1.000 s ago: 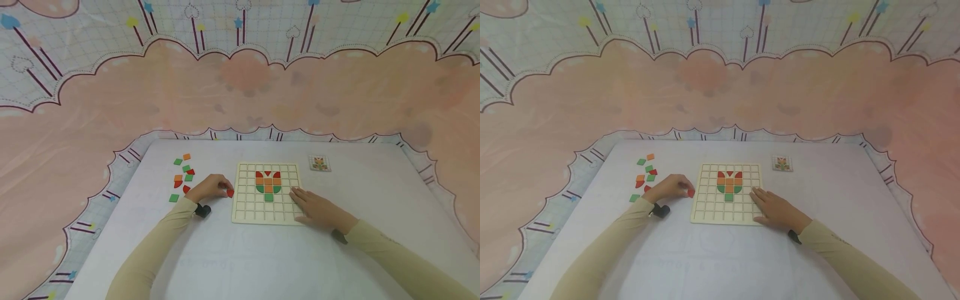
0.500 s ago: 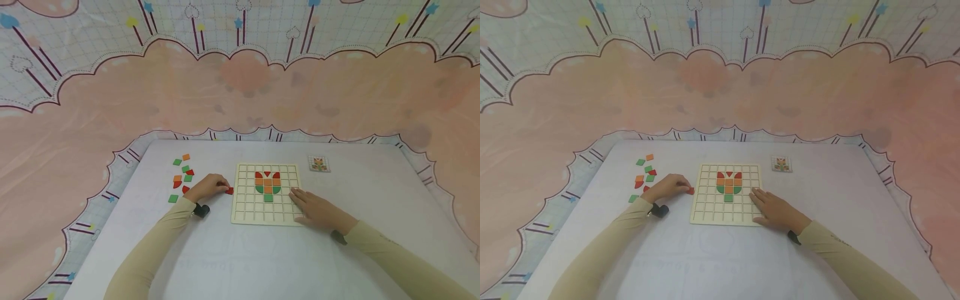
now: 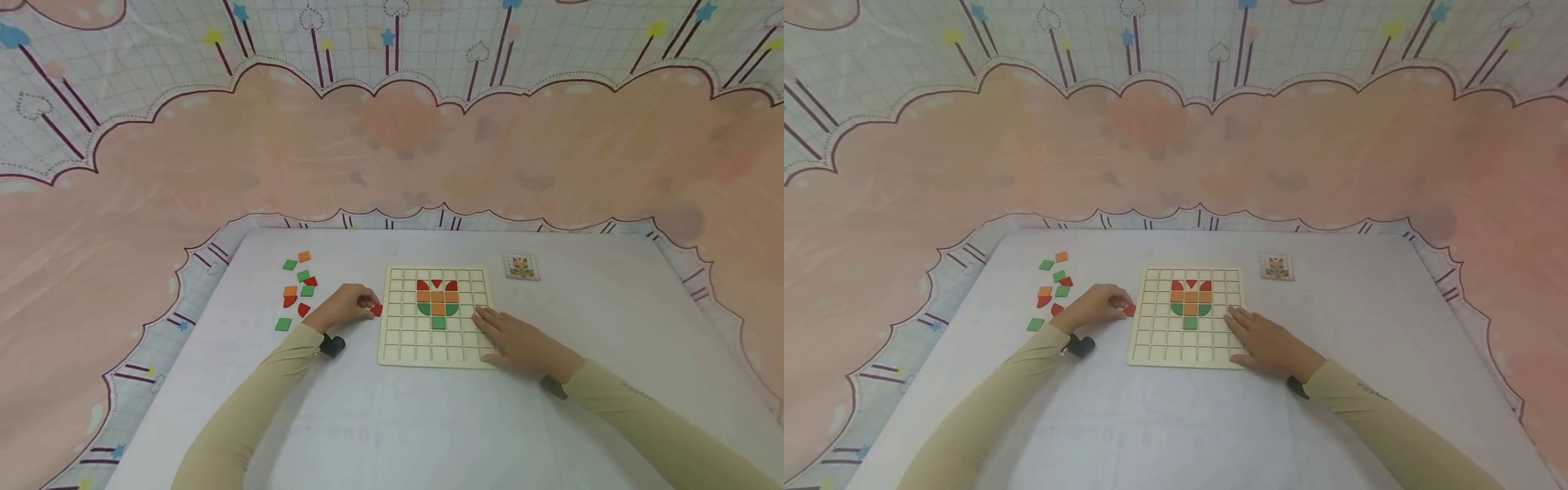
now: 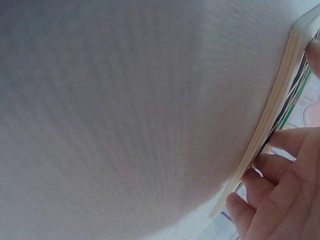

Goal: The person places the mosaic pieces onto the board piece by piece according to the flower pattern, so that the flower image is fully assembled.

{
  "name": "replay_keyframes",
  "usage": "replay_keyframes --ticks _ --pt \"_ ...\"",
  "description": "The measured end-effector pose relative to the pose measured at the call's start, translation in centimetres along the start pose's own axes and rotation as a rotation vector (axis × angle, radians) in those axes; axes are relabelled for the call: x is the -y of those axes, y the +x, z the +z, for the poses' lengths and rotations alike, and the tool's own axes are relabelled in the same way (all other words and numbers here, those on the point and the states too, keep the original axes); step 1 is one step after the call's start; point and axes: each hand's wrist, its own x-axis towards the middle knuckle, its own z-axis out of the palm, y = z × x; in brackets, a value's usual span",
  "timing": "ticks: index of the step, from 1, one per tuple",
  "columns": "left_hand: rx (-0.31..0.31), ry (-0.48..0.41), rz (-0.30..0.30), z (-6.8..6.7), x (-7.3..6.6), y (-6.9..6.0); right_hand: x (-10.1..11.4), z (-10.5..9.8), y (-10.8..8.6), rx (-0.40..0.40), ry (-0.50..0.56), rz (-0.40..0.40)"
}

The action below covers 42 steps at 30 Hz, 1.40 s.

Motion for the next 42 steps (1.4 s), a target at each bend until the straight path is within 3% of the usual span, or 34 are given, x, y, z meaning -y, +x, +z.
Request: replay_keyframes --ticks 10,21,29,33,37,42 --pt "-0.033 -0.005 0.003 -0.5 0.4 -0.8 0.0 0.3 -0.1 -0.004 -0.004 -0.008" --pt "-0.043 -0.005 0.021 -0.6 0.8 -0.5 0.1 0.1 0.0 -0.012 0.002 -0.003" --pt "-0.027 -0.041 0.107 -0.5 -2.0 0.2 0.2 -0.2 -0.1 -0.008 0.01 0.003" --pt "0.004 -0.069 0.14 0.3 -3.7 0.8 0.2 -0.2 -0.1 -0.005 0.01 0.004" --pt "0.037 -0.032 0.199 1.4 -5.2 1.2 0.1 -0.1 -0.1 -0.007 0.014 0.002" --pt "0.094 -0.013 0.221 2.6 -6.3 1.7 0.0 0.0 -0.1 -0.009 0.012 0.0"
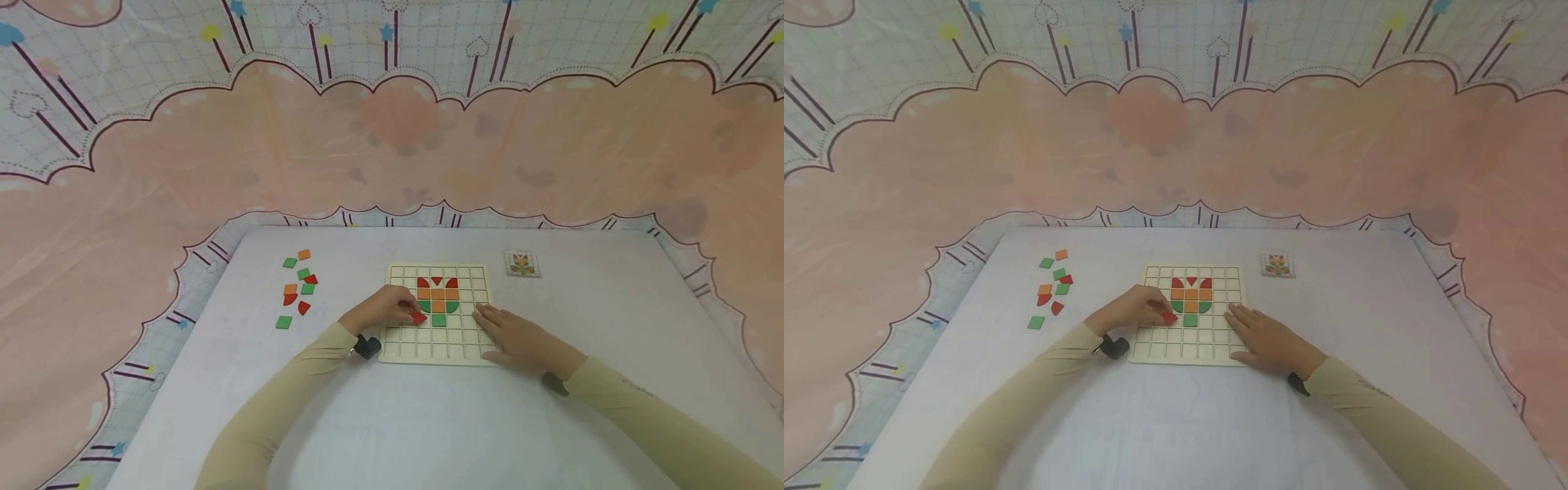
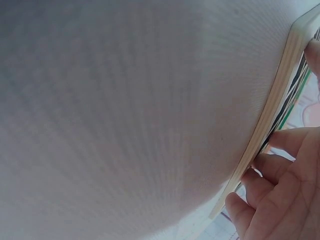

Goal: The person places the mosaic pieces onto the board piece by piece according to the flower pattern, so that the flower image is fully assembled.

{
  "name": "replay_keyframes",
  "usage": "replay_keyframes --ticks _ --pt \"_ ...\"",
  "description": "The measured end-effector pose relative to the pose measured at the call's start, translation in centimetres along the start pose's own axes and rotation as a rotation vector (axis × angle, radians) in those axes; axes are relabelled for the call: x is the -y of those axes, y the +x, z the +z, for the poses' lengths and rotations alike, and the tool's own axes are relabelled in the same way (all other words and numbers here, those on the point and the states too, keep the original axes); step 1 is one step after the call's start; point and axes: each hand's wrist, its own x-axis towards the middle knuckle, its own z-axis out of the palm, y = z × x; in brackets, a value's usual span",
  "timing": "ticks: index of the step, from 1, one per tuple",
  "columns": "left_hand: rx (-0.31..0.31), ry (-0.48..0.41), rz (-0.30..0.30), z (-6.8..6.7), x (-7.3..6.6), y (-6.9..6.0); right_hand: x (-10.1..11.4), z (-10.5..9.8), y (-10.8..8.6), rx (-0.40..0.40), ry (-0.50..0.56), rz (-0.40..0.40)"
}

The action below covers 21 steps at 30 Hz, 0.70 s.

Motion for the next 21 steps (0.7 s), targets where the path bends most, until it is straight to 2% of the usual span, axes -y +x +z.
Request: replay_keyframes --ticks 10,21 --pt "0.022 0.083 0.061 1.1 0.5 1.2 0.0 0.0 0.0 0.001 0.003 -0.003" --pt "0.061 0.084 0.031 0.9 0.4 1.5 0.0 -0.1 -0.1 -0.016 -0.003 -0.018"
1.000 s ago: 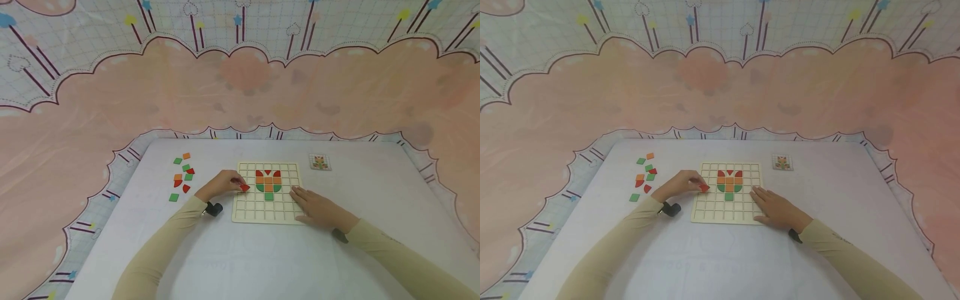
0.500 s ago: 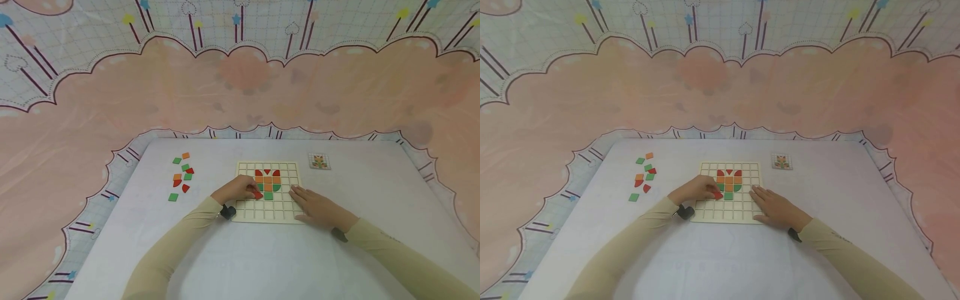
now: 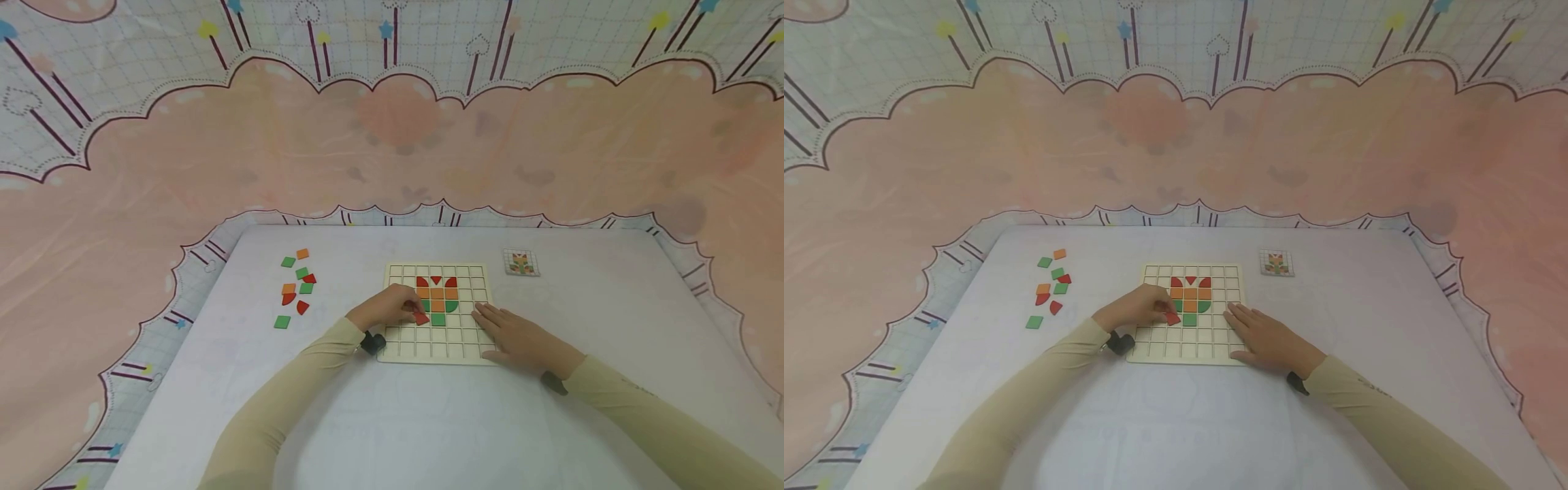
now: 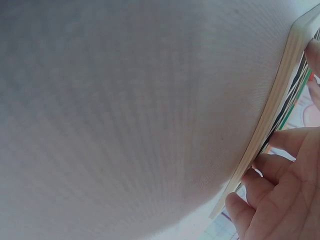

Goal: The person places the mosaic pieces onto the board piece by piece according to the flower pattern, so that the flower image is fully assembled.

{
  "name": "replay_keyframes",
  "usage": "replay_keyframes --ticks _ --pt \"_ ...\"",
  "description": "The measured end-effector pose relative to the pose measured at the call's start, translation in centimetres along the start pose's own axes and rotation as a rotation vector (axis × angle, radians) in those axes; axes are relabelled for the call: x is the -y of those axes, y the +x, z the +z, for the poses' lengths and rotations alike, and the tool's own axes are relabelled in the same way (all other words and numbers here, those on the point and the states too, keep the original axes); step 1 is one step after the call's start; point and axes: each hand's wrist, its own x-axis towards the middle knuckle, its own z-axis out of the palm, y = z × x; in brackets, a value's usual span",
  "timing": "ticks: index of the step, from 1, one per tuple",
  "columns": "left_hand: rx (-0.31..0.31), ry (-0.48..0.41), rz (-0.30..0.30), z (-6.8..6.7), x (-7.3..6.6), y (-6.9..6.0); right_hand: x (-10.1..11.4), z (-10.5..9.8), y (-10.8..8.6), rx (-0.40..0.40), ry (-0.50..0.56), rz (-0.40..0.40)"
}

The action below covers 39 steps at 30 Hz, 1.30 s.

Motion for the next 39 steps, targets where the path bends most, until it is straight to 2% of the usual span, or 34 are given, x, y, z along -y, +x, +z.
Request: replay_keyframes --ticks 11,18,25,31,39 --pt "0.0 -0.019 0.027 -0.16 0.09 0.1 -0.03 0.1 0.09 0.01 -0.007 0.002" --pt "-0.004 -0.013 -0.013 -0.25 -0.32 -0.08 -0.07 0.14 0.07 0.008 -0.011 0.003" --pt "-0.013 -0.017 -0.01 -0.06 -0.4 -0.14 -0.07 0.21 0.11 0.009 -0.001 0.002" --pt "-0.002 -0.053 -0.001 0.0 -0.21 -0.11 -0.15 0.28 0.06 0.011 -0.01 0.001" --pt "0.012 -0.056 0.005 -0.04 0.12 -0.12 -0.22 0.33 0.06 0.0 -0.01 -0.006"
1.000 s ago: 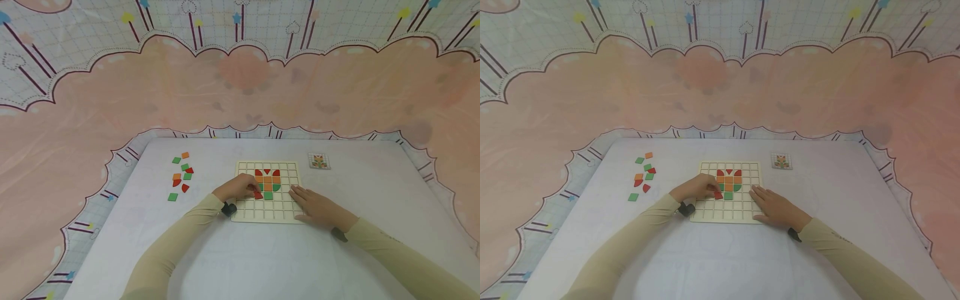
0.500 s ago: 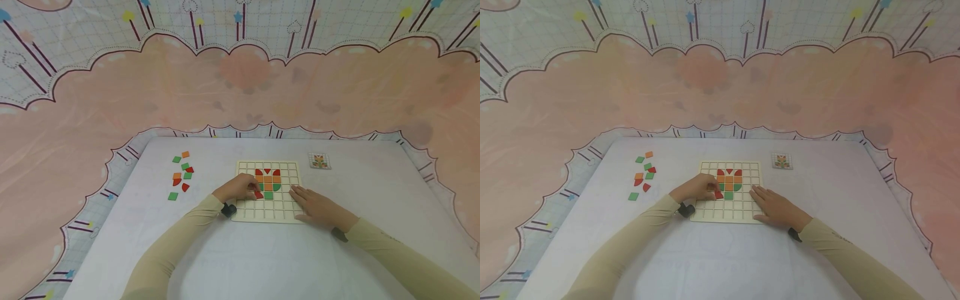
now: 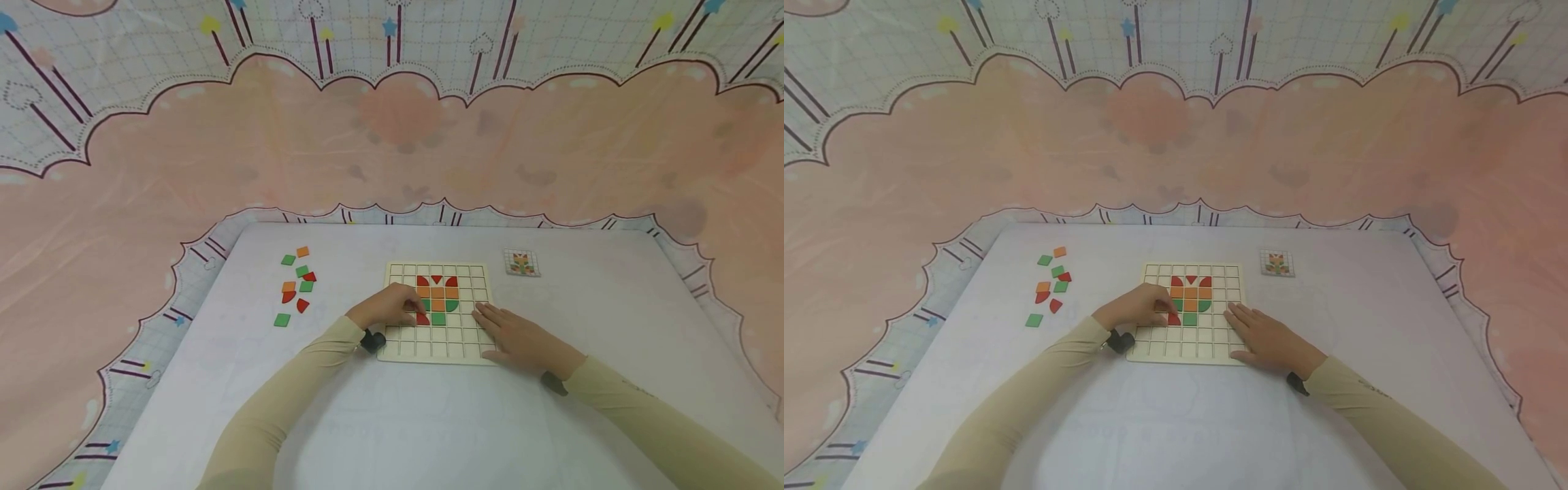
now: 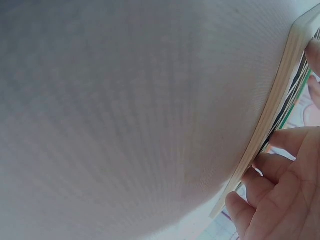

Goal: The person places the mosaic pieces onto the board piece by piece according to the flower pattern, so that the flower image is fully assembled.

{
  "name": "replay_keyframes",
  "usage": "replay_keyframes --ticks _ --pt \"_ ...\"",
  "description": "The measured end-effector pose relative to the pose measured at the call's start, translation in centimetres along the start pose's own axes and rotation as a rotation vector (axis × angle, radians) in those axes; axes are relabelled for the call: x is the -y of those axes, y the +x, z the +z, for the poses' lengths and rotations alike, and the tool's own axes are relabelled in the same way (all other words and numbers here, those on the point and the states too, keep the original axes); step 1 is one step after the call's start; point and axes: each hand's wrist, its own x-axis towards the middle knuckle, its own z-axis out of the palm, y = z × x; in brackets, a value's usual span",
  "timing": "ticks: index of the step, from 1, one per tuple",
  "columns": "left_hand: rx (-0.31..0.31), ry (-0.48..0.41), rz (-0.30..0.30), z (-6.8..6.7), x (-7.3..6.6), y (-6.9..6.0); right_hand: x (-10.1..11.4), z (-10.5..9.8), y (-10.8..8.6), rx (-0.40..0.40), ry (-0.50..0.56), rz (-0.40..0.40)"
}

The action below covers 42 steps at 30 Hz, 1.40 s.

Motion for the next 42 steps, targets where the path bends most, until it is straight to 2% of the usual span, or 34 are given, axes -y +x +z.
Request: replay_keyframes --ticks 9,14,17,19,22,24,31,33,37,42 --pt "-0.001 0.005 -0.032 -0.2 0.5 -0.2 0.0 -0.1 0.0 -0.005 -0.004 0.003" --pt "-0.058 -0.015 -0.057 -1.2 1.2 -1.4 0.1 0.0 0.1 0.01 -0.011 0.014" --pt "-0.11 -0.045 -0.109 -2.2 2.1 -2.6 0.1 0.1 0.1 0.016 -0.013 0.018" --pt "-0.144 -0.066 -0.166 -3.0 2.9 -3.6 0.1 0.2 0.2 0.016 -0.013 0.016" --pt "-0.194 -0.082 -0.244 -4.1 4.3 -5.3 0.1 0.1 0.1 0.015 -0.013 0.015" --pt "-0.219 -0.083 -0.268 -4.8 5.3 -6.6 0.1 0.1 0.1 0.014 -0.012 0.013" --pt "-0.276 -0.041 -0.266 -6.7 8.4 -11.0 0.0 0.1 0.1 0.012 -0.018 0.009" --pt "-0.277 -0.024 -0.288 -6.9 9.0 -11.9 0.0 0.1 0.1 0.004 -0.023 0.002" --pt "-0.281 0.006 -0.329 -7.1 9.7 -13.3 0.0 0.1 0.1 -0.008 -0.03 0.0" --pt "-0.307 0.022 -0.373 -6.9 10.7 -14.4 0.1 0.1 0.0 -0.017 -0.027 -0.006"
